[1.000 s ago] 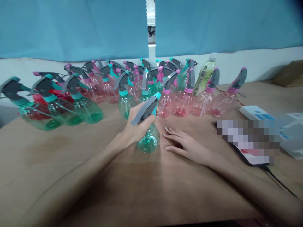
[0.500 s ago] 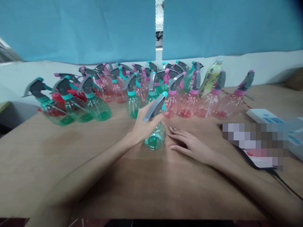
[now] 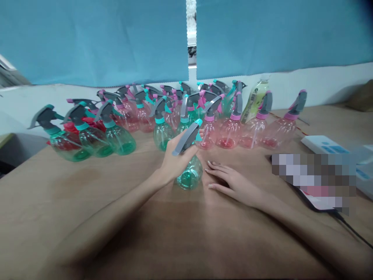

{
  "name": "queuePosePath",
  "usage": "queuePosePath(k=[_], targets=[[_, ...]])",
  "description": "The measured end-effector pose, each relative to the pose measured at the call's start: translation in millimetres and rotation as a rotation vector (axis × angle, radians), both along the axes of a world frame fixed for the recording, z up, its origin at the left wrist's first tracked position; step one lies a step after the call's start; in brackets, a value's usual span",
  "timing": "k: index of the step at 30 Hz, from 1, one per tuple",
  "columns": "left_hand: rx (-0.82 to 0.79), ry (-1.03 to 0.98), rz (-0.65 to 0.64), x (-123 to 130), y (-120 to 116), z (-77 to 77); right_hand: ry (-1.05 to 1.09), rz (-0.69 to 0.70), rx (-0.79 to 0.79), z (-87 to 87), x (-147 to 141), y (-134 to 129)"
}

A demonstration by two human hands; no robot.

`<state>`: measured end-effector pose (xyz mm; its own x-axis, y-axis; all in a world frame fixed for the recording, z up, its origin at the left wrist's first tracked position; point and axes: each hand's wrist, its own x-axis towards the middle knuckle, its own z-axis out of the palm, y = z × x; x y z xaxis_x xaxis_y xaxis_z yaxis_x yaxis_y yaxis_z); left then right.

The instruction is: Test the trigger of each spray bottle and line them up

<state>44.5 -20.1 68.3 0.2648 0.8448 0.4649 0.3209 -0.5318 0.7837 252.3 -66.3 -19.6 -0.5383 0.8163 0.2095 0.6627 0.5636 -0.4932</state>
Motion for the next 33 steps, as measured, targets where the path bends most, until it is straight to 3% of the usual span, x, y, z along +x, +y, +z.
queuePosePath(k=[33], targets=[[-0.044,-0.040,-0.013,-1.4,-1.4,1.3,0.051,-0.004,-0.020,1.8,-2.1,-0.2]])
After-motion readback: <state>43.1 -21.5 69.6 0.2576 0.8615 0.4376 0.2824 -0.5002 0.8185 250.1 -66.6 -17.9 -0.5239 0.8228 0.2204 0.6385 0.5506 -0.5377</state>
